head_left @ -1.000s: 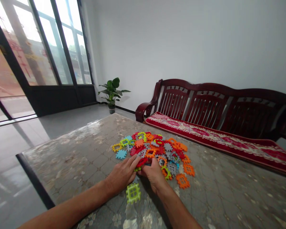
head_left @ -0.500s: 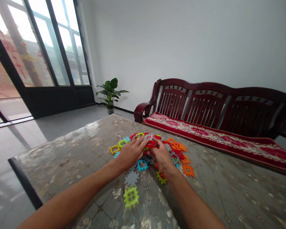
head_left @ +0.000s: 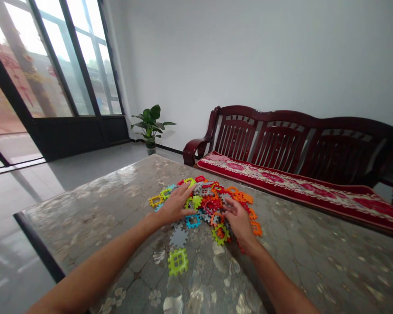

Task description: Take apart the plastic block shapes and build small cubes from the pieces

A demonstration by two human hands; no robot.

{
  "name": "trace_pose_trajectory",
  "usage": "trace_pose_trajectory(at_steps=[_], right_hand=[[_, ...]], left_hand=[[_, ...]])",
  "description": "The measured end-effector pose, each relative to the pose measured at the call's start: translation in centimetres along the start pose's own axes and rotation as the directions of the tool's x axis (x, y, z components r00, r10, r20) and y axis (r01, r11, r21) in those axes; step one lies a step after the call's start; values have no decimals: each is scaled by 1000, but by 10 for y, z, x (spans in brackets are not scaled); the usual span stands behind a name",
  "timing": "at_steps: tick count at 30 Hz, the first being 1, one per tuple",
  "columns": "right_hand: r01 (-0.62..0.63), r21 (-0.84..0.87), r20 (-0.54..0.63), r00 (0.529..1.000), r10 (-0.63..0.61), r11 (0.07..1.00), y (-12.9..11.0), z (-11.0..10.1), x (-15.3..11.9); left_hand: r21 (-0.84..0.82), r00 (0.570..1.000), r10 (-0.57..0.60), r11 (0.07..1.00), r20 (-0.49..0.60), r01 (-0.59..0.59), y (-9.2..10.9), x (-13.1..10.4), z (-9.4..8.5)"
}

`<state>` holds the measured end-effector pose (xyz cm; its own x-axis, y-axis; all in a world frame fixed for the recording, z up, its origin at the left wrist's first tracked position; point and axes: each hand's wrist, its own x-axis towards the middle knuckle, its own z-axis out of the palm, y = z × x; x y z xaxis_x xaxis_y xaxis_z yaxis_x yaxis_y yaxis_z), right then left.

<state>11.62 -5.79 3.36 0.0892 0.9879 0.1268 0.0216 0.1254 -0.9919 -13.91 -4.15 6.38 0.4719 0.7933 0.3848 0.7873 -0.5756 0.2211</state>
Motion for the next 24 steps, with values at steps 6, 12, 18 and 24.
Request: trace_pose_trajectory(at_steps=[6,12,18,24], right_hand=[[226,-341,60,974,-219,912,21,-48,-47],[310,-438,45,945,-324,844,21,-63,-69],[329,-519,101,940,-326,789,23,-68,-71],[245,-448,-57,952,-301,860,32,-72,-61]], left_hand=[[-69,989,-93,992,116,102,12,-65,-14],[-3,950,-81,996,303,86,28,-98,0],[91,952,-169,984,254,150,32,-89,14],[97,976,-132,988,173,116,30,-80,16]])
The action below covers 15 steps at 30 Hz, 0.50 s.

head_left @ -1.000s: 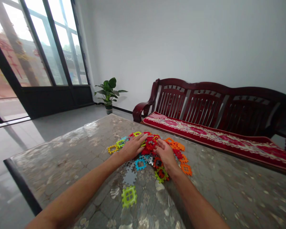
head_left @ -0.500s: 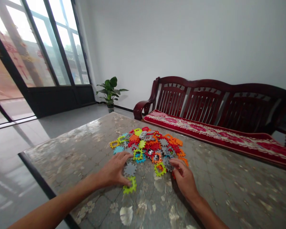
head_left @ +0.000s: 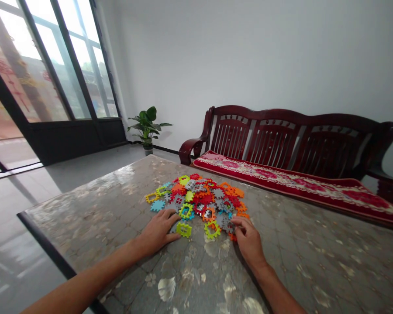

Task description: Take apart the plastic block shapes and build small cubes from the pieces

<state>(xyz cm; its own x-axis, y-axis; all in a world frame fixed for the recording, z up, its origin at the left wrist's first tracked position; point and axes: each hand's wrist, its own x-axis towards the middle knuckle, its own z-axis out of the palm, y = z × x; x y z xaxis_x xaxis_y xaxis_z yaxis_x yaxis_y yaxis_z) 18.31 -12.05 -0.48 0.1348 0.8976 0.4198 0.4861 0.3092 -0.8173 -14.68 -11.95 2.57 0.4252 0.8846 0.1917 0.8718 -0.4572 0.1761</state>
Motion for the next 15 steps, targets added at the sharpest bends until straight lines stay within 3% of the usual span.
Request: trace_pose_trajectory(at_steps=[8,12,15], right_hand=[[3,3,-83,997,-3,1000,9,0,1],[44,-228,-50,997,-57,973,0,-1,-2],[21,-412,-18,999,-31,911,-11,-1,-4]], left_hand=[[-57,973,-229,971,32,230,22,11,-12],[-90,959,-283,954,32,285,23,18,-7],[-134,961,-274,952,30,275,23,25,-2]])
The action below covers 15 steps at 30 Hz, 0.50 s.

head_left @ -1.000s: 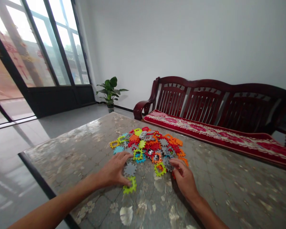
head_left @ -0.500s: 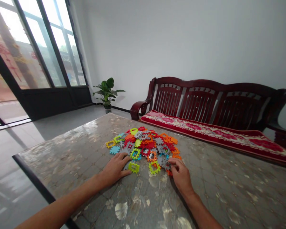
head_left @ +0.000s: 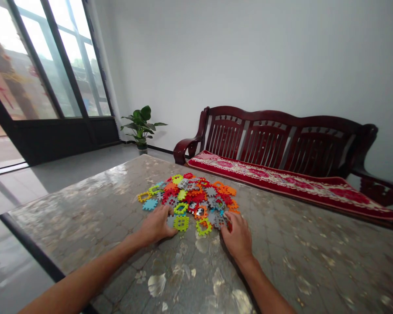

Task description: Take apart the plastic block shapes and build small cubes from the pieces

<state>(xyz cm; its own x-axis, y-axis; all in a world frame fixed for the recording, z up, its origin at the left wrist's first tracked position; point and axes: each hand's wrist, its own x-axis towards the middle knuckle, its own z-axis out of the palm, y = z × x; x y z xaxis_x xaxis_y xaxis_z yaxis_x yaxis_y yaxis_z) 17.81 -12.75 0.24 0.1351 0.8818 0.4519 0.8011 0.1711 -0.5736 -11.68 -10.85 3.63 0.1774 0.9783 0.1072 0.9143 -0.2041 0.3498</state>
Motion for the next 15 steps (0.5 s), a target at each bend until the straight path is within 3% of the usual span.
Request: trace_pose_trajectory(at_steps=[6,12,15], right_hand=[[-48,-182,79,995,63,982,-10,-2,-1],[9,-140,103,995,5,990,-7,-1,0],[13,-93,90,996,-5,996,-3,0,2]], left_hand=[[-87,995,-42,995,92,50,2,13,8],[-171,992,-36,984,118,56,14,21,12],[-249,997,-19,968,77,38,28,23,13]])
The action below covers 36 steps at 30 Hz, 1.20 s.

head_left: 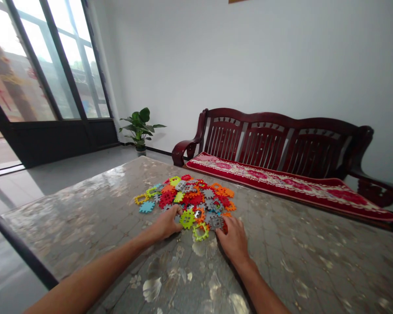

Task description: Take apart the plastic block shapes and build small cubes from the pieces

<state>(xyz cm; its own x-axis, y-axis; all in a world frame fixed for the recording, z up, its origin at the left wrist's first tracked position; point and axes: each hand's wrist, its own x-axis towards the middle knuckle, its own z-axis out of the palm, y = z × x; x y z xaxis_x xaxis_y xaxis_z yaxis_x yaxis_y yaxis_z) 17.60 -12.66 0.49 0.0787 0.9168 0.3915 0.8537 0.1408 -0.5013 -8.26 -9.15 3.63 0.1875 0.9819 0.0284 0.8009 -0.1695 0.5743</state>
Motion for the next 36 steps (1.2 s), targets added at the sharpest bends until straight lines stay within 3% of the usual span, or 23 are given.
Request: trace_pose_trajectory(at_steps=[4,8,11,15,19,23,28,36], right_hand=[[-2,98,2,1000,2,995,5,1,2],[-33,100,-31,999,36,994,6,0,2],[-36,14,-25,999,36,999,3,-1,1],[-73,-104,-21,997,72,992,6,1,3],[-103,-155,52,992,112,983,15,5,5],[-45,-74,50,998,49,996,16,3,5],[-68,64,1,998,68,996,8,-1,3],[-81,320,-38,994,98,944,2,12,1]], left_hand=[[-129,994,109,986,-15,-110,21,1,4],[-150,980,170,977,99,-154,39,1,10],[-10,963,195,981,188,-196,47,0,17],[225,963,174,949,204,-219,55,5,25],[316,959,130,926,250,-208,68,13,24],[319,950,105,926,295,-201,81,18,18],[293,950,92,939,298,-183,85,23,17],[359,954,25,923,298,-137,92,32,18]])
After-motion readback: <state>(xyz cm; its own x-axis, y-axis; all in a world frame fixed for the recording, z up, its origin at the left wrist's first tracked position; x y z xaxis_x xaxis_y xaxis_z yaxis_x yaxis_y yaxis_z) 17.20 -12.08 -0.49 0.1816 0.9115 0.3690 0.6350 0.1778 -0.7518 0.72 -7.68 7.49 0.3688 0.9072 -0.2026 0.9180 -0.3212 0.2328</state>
